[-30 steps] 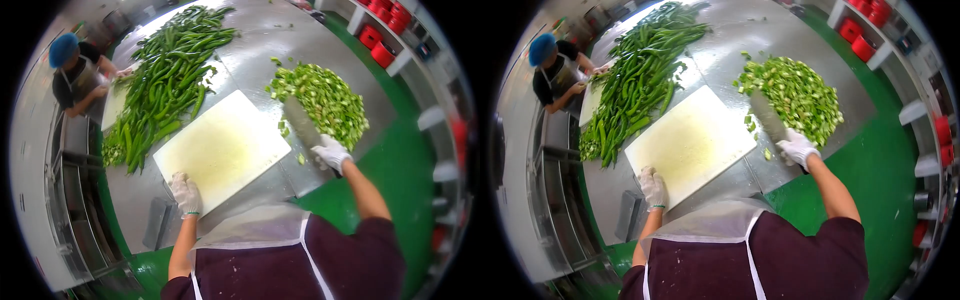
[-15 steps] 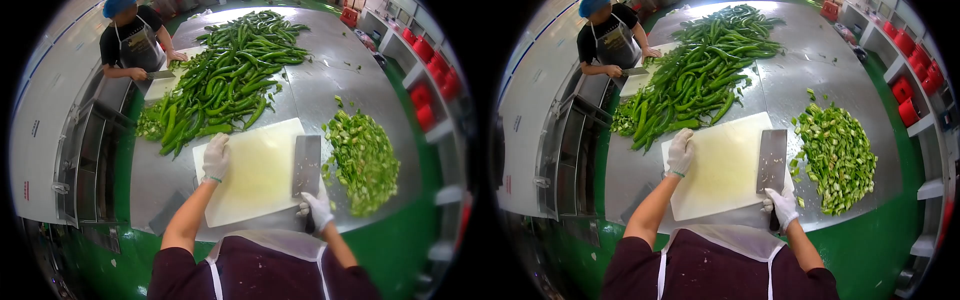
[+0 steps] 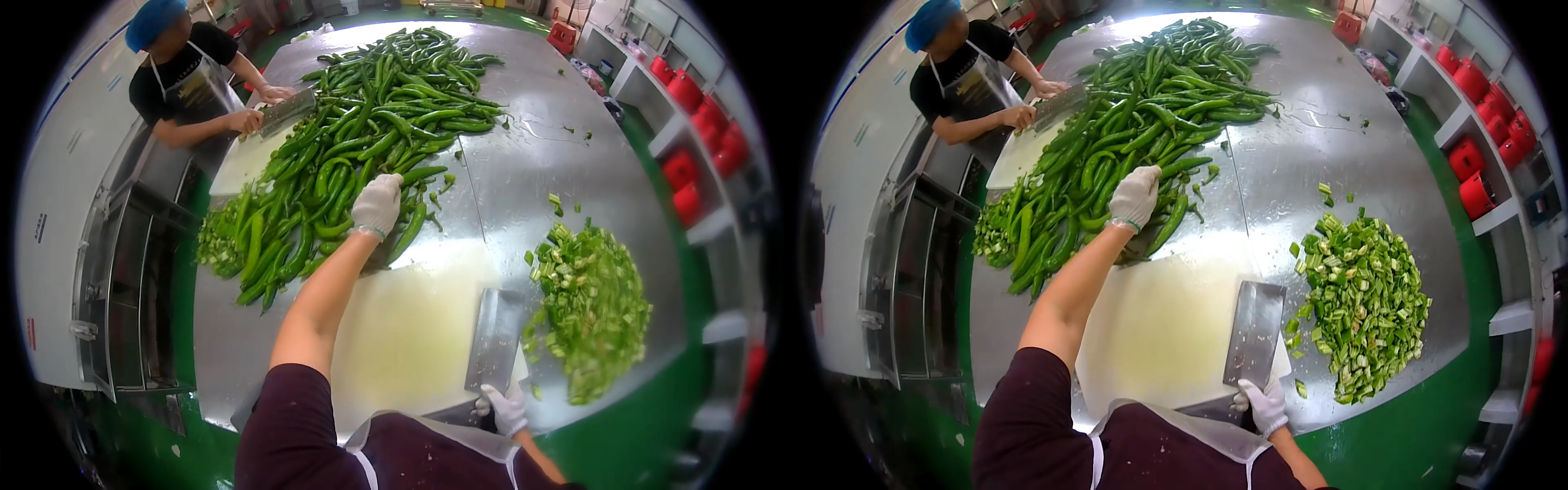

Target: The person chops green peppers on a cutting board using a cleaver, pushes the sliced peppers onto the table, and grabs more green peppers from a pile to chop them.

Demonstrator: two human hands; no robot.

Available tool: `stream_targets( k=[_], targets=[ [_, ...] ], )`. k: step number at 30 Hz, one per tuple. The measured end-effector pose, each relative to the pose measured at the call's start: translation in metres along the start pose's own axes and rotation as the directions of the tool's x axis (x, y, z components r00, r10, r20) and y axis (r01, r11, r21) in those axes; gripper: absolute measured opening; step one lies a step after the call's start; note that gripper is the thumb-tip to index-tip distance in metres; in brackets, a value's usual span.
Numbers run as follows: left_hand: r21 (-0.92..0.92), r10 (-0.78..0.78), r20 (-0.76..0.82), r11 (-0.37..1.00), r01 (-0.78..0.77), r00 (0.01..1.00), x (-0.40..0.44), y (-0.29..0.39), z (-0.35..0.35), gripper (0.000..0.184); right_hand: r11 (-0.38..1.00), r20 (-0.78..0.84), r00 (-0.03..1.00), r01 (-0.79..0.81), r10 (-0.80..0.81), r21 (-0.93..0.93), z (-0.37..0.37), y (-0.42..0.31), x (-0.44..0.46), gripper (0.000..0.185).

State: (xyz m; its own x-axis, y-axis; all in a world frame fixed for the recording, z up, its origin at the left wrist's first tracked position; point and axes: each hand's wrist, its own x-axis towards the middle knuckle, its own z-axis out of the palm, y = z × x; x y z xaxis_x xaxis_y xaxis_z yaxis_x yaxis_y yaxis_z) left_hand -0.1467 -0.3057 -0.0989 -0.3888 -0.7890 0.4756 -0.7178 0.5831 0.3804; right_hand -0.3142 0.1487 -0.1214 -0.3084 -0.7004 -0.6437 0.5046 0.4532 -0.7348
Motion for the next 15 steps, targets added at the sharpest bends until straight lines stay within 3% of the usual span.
stream_targets(
  k=[3, 7, 8, 12, 14, 15],
  targets=[
    [0.137, 0.000, 0.089, 0.990, -0.012, 0.996, 0.037, -0.004, 0.015, 0.023, 1.000, 0.013, 1.000, 0.011, -0.010, -0.023, -0.001, 0.001, 0.000, 0.022],
    [0.371, -0.226, 0.331, 0.924, 0.093, 0.916, 0.065, -0.017, 0.060, 0.029, 1.000, -0.016, 1.000, -0.009, 0.008, -0.017, -0.002, 0.006, 0.001, 0.017],
    [0.389, -0.278, 0.331, 0.911, 0.138, 0.902, 0.068, -0.014, 0.059, 0.030, 1.000, -0.025, 1.000, -0.001, 0.001, -0.008, 0.000, 0.006, 0.001, 0.016],
    [0.377, -0.417, 0.414, 0.888, 0.264, 0.809, 0.089, -0.007, 0.042, 0.043, 0.998, 0.005, 0.999, -0.053, 0.053, -0.041, -0.004, 0.000, 0.001, 0.014],
    [0.319, -0.488, 0.515, 0.872, 0.370, 0.704, 0.104, -0.014, 0.019, 0.044, 0.996, -0.012, 0.999, -0.044, 0.043, -0.079, -0.008, 0.003, 0.004, 0.014],
    [0.250, -0.445, 0.542, 0.895, 0.369, 0.713, 0.110, -0.020, 0.006, 0.040, 0.995, -0.025, 0.998, -0.057, 0.055, -0.082, -0.008, 0.004, 0.004, 0.014]
  ],
)
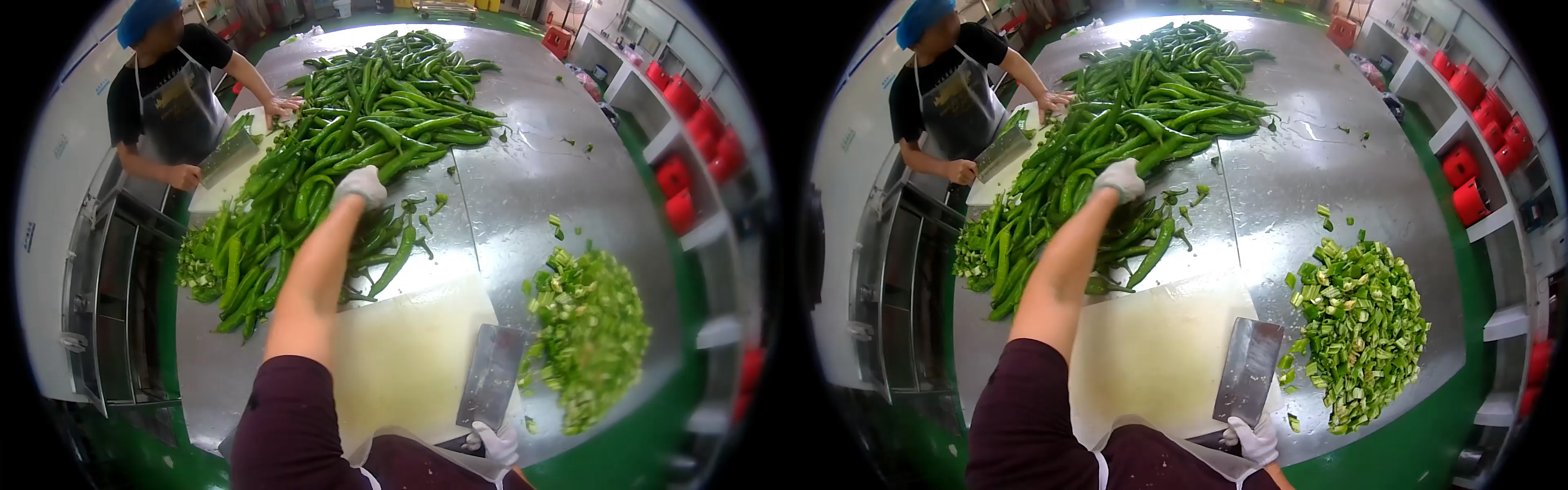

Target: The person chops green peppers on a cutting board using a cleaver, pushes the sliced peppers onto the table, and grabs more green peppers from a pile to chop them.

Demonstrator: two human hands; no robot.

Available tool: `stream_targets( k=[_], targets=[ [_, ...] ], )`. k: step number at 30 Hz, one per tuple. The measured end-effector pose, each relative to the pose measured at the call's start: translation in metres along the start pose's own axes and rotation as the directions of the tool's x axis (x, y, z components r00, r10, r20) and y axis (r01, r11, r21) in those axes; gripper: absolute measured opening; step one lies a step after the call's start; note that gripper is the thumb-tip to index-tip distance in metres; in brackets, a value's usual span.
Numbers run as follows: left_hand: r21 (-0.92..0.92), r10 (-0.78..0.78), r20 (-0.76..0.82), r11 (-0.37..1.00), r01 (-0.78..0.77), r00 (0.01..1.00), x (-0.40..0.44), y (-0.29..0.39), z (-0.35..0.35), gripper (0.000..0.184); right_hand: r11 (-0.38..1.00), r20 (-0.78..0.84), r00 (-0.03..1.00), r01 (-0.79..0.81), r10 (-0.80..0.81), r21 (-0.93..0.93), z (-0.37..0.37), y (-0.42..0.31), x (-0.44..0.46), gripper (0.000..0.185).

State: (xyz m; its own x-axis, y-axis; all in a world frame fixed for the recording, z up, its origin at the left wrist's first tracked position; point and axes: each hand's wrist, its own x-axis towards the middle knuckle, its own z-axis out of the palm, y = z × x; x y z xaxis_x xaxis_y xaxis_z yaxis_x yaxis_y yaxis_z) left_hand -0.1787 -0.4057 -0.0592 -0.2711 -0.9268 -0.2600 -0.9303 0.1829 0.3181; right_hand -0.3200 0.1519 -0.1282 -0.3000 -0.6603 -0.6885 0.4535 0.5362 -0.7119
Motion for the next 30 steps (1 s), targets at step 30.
stream_targets(
  k=[30],
  targets=[
    [-0.844, -0.218, 0.447, 0.221, 0.489, 0.868, -0.459, -0.020, 0.111, 0.044, 0.986, 0.173, 0.971, 0.158, -0.166, 0.062, 0.002, -0.009, -0.004, 0.049]
  ],
)
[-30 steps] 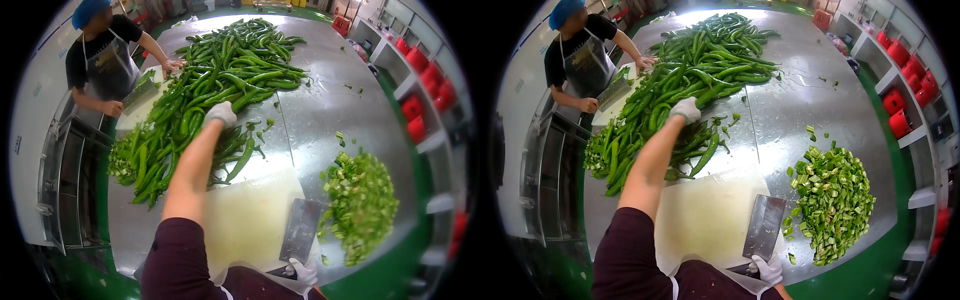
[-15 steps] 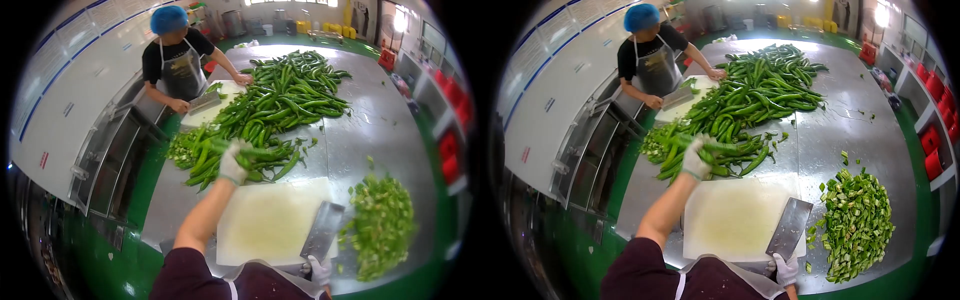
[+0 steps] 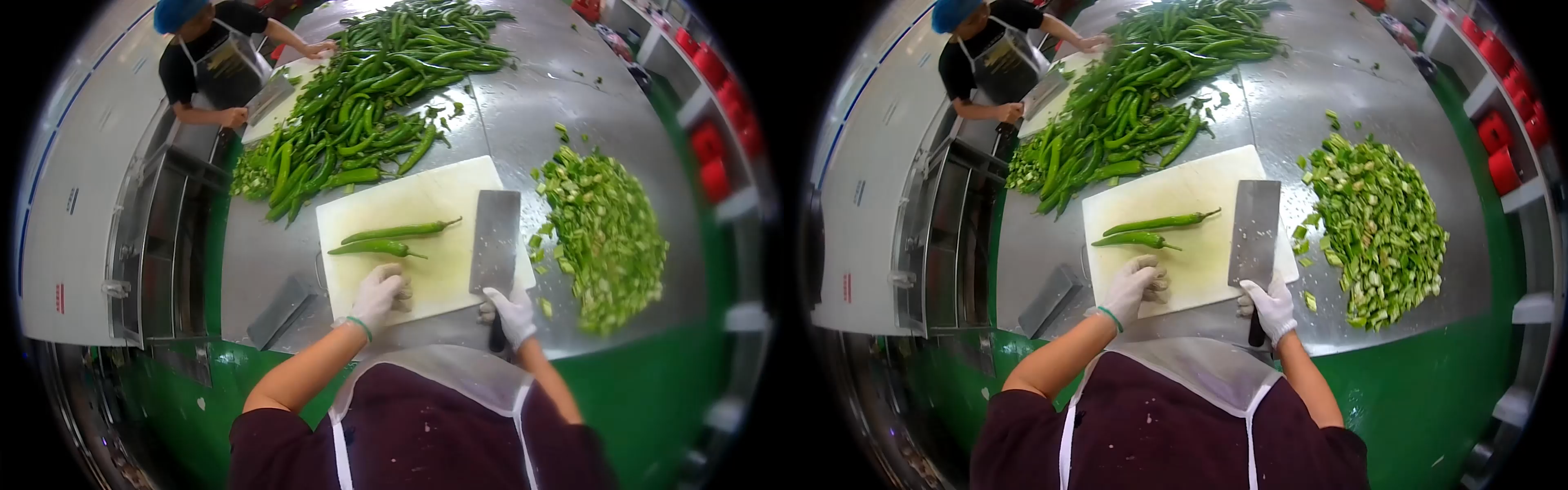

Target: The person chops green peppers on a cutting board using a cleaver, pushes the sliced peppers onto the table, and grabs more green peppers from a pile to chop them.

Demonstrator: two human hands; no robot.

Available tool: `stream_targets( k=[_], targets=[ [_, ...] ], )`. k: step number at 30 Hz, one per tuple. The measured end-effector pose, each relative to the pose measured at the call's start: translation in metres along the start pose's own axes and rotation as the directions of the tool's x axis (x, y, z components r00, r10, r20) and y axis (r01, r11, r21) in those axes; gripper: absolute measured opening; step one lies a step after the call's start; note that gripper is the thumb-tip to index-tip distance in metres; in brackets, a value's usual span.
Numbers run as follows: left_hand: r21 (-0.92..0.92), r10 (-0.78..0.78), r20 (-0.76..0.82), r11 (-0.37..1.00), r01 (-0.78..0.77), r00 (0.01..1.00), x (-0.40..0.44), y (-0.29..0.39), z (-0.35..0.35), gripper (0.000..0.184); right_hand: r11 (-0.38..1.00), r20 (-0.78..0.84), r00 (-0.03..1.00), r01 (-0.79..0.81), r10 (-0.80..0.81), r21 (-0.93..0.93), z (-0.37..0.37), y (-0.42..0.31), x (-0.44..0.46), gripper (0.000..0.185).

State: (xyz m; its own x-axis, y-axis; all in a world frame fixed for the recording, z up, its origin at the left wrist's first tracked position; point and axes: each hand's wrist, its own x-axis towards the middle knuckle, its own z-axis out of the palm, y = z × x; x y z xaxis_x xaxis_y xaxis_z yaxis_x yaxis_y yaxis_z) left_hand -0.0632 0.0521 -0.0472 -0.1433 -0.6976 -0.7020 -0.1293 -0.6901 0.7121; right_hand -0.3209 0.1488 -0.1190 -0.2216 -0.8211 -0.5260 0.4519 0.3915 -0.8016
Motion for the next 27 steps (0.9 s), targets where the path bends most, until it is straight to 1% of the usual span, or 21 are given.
stream_targets(
  k=[1, 2, 3, 4, 6, 7, 8, 9, 11, 12, 15, 18, 21, 22, 25, 26, 27],
  targets=[
    [0.384, 0.370, 0.009, 0.856, -0.345, 0.929, 0.004, -0.002, -0.003, 0.046, 1.000, 0.018, 1.000, 0.003, -0.003, 0.004, 0.000, -0.001, -0.001, 0.047],
    [0.673, 0.662, 0.159, 0.470, -0.571, 0.733, 0.015, -0.004, -0.005, 0.048, 1.000, 0.038, 0.999, 0.006, -0.006, 0.003, -0.001, -0.002, -0.002, 0.046],
    [0.791, 0.791, 0.401, -0.044, -0.610, 0.462, 0.020, 0.002, -0.005, 0.050, 1.000, 0.043, 0.999, -0.005, 0.004, 0.011, -0.003, -0.002, -0.002, 0.044],
    [0.813, 0.780, 0.536, -0.371, -0.449, 0.325, 0.025, 0.014, -0.006, 0.050, 1.000, 0.051, 0.999, -0.015, 0.014, 0.016, -0.005, -0.001, -0.001, 0.043],
    [0.814, 0.638, 0.581, -0.454, -0.362, 0.506, 0.041, 0.003, -0.021, 0.042, 1.000, 0.045, 0.999, -0.014, 0.014, 0.000, -0.003, -0.001, -0.002, 0.038],
    [0.804, 0.560, 0.583, -0.502, -0.318, 0.589, 0.053, -0.001, -0.029, 0.038, 1.000, 0.068, 0.998, 0.005, -0.006, 0.018, -0.004, -0.002, -0.001, 0.037],
    [0.775, 0.561, 0.623, -0.540, -0.329, 0.546, 0.058, -0.006, -0.038, 0.031, 0.999, 0.088, 0.996, 0.022, -0.026, 0.042, -0.004, -0.001, 0.000, 0.036],
    [0.762, 0.541, 0.639, -0.542, -0.355, 0.547, 0.057, -0.010, -0.040, 0.033, 0.997, 0.105, 0.994, 0.035, -0.042, 0.070, -0.004, 0.000, 0.000, 0.035],
    [0.736, 0.501, 0.671, -0.540, -0.409, 0.547, 0.052, -0.011, -0.038, 0.035, 0.997, 0.081, 0.996, 0.044, -0.048, 0.056, -0.003, 0.000, 0.000, 0.034],
    [0.703, 0.515, 0.711, -0.533, -0.472, 0.478, 0.050, -0.008, -0.031, 0.036, 0.998, 0.068, 0.997, 0.043, -0.046, 0.046, -0.002, 0.001, -0.001, 0.033],
    [0.716, 0.598, 0.689, -0.475, -0.512, 0.409, 0.063, 0.002, 0.005, 0.046, 0.996, 0.087, 0.995, 0.035, -0.043, 0.087, -0.004, 0.002, -0.001, 0.032],
    [0.756, 0.680, 0.595, -0.293, -0.585, 0.428, 0.061, 0.028, 0.031, 0.051, 0.999, 0.044, 0.999, 0.011, -0.013, 0.041, 0.000, -0.005, -0.006, 0.032],
    [0.722, 0.858, 0.470, -0.238, -0.650, 0.209, 0.092, 0.042, 0.037, 0.053, 0.998, 0.031, 0.999, 0.006, -0.008, 0.058, 0.002, -0.005, -0.005, 0.033],
    [0.708, 0.872, 0.450, -0.216, -0.672, 0.194, 0.103, 0.053, 0.037, 0.048, 1.000, -0.003, 1.000, -0.010, 0.010, 0.023, 0.003, -0.004, -0.004, 0.036],
    [0.828, 0.809, 0.362, -0.051, -0.558, 0.463, 0.128, 0.099, 0.044, 0.045, 0.999, 0.019, 1.000, 0.007, -0.008, 0.044, 0.005, -0.007, -0.007, 0.039],
    [0.874, 0.785, 0.321, -0.029, -0.486, 0.530, 0.144, 0.113, 0.046, 0.044, 0.997, 0.026, 1.000, -0.002, 0.000, 0.077, 0.002, -0.003, -0.004, 0.041],
    [0.912, 0.758, 0.275, -0.011, -0.410, 0.591, 0.166, 0.123, 0.047, 0.043, 0.998, 0.025, 1.000, -0.001, -0.001, 0.064, 0.001, -0.002, -0.003, 0.041]
  ],
)
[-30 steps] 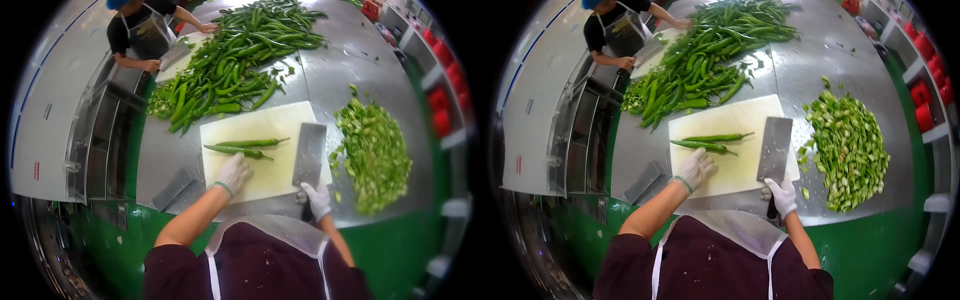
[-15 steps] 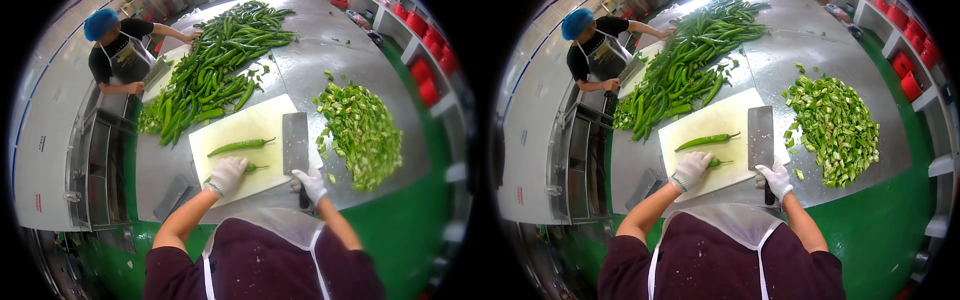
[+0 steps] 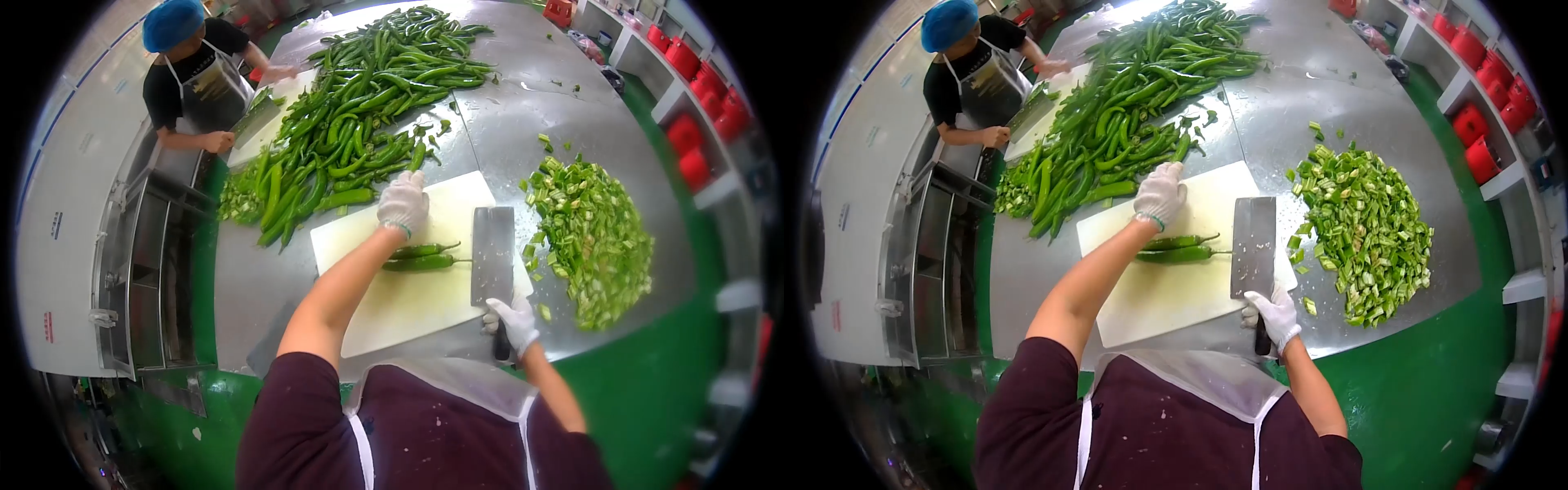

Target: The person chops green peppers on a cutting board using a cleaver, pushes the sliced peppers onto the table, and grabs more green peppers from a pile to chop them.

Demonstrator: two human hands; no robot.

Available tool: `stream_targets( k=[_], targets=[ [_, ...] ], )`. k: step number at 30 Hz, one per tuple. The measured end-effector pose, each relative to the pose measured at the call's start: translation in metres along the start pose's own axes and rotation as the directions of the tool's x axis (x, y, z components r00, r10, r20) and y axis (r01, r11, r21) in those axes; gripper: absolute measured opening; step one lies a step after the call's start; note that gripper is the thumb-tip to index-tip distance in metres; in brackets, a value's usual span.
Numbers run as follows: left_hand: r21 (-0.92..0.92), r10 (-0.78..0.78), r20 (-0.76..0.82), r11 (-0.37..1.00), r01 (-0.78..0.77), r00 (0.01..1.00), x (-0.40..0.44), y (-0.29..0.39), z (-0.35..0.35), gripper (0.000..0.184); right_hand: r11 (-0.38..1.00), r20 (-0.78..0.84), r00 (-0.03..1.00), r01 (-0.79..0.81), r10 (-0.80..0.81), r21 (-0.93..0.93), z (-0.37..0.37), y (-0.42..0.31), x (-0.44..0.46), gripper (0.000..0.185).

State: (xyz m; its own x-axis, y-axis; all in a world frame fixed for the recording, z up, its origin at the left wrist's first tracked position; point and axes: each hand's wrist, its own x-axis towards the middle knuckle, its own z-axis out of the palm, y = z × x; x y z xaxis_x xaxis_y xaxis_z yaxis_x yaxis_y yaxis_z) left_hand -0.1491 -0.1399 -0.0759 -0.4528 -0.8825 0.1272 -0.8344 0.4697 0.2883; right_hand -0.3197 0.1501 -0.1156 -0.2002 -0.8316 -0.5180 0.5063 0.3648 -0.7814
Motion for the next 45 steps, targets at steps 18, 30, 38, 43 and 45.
stream_targets(
  k=[18, 30, 38, 43, 45],
  targets=[
    [-0.207, 0.225, 0.097, 0.957, -0.202, 0.969, 0.054, -0.058, -0.024, 0.043, 0.993, -0.138, 0.990, -0.040, 0.025, -0.108, 0.007, -0.004, 0.002, 0.049],
    [-0.105, 0.399, 0.404, 0.914, -0.392, 0.823, -0.072, -0.050, -0.034, 0.075, 0.997, -0.083, 0.997, 0.004, -0.010, -0.074, 0.009, -0.007, 0.000, 0.055],
    [0.099, 0.215, 0.132, 0.969, -0.228, 0.968, -0.163, -0.026, 0.007, 0.085, 0.976, -0.112, 0.984, 0.114, -0.136, -0.186, 0.024, -0.030, -0.024, 0.057],
    [0.097, 0.052, 0.095, 0.993, -0.061, 0.994, -0.186, -0.005, 0.009, 0.084, 0.362, -0.021, 0.947, 0.102, -0.320, -0.927, 0.042, -0.064, -0.041, 0.038],
    [0.113, 0.038, 0.101, 0.992, -0.050, 0.994, -0.185, -0.004, 0.012, 0.085, 0.047, 0.104, 0.945, 0.125, -0.311, -0.991, 0.059, -0.080, -0.045, 0.034]
  ],
)
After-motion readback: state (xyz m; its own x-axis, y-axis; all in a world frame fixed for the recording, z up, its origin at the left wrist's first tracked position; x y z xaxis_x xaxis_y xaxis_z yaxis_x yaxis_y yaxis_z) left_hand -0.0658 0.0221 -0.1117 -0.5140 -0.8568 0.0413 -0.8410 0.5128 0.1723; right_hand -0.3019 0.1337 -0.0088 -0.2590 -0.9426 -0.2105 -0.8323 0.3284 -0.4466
